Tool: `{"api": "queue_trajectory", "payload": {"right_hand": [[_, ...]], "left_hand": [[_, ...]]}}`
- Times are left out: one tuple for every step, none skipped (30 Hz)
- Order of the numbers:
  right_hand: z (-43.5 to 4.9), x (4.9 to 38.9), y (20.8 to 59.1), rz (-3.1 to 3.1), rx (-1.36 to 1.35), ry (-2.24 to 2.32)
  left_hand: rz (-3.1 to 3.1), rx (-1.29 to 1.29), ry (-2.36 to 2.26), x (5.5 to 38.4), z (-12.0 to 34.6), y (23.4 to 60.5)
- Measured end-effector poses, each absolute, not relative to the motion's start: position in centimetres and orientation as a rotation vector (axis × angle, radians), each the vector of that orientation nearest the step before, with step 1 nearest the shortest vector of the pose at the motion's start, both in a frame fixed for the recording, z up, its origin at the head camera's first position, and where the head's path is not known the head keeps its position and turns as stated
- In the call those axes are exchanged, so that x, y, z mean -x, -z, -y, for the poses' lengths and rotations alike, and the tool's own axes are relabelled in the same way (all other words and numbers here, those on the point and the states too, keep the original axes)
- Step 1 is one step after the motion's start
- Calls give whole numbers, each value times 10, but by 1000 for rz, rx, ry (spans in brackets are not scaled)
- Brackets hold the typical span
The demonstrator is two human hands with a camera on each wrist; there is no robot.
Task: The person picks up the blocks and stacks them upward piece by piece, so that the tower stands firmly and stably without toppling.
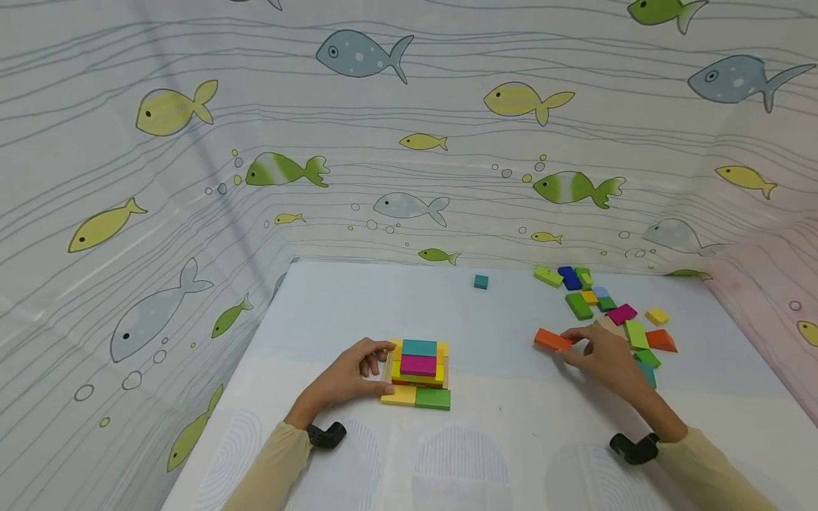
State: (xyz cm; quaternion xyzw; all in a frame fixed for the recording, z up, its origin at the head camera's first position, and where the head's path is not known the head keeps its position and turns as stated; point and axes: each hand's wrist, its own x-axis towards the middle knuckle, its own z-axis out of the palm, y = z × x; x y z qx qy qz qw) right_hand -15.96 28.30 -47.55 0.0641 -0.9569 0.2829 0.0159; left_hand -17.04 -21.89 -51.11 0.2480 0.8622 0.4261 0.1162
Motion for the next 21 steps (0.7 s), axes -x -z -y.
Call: {"api": "queue_trajectory", "payload": {"right_hand": [[-280, 160, 474, 2964, -218, -891], [-276, 160, 471, 2953, -235, -901], [-272, 160, 470, 2943, -252, -912], [-268, 161, 468, 2937, -265, -923], [-264, 161, 466, 2930, -277, -936], [-259, 162, 464, 2922, -292, -954], [-254, 162, 463, 2913, -309, -970], [-249, 163, 461, 2905, -327, -988], [-243, 163, 460, 2898, -346, -1001], [-238, 164, 459, 2889, -365, -1008], [-233, 165, 458, 2881, -383, -1017], [-227, 166, 457, 2876, -401, -1022], [-221, 167, 455, 2873, -419, -1016], [-216, 168, 454, 2870, -434, -1007], [-210, 168, 453, 2866, -451, -995], [-204, 169, 452, 2862, -467, -987], [-198, 169, 451, 2858, -485, -984], [-192, 169, 449, 2853, -504, -979], [-186, 170, 448, 2847, -524, -976], [-180, 170, 447, 2841, -542, -976], [-175, 170, 445, 2834, -563, -980]], "left_hand": [[-2525, -728, -1248, 170, 219, 511], [-2525, -730, -1248, 170, 219, 512], [-2524, -731, -1250, 170, 219, 512], [-2524, -731, -1251, 170, 219, 512], [-2523, -732, -1253, 170, 219, 512], [-2522, -731, -1255, 170, 220, 512], [-2521, -731, -1257, 170, 220, 512], [-2521, -730, -1258, 170, 220, 512], [-2521, -727, -1258, 170, 220, 512], [-2523, -725, -1257, 170, 220, 512], [-2525, -723, -1254, 169, 220, 512], [-2526, -720, -1252, 169, 220, 512], [-2528, -717, -1250, 169, 220, 512], [-2528, -715, -1251, 169, 220, 512], [-2529, -715, -1250, 169, 220, 512], [-2529, -714, -1249, 169, 220, 513], [-2529, -714, -1247, 169, 220, 512], [-2530, -713, -1248, 169, 220, 512], [-2531, -714, -1248, 169, 220, 512], [-2531, -716, -1248, 169, 220, 511], [-2533, -716, -1248, 169, 220, 511]]}}
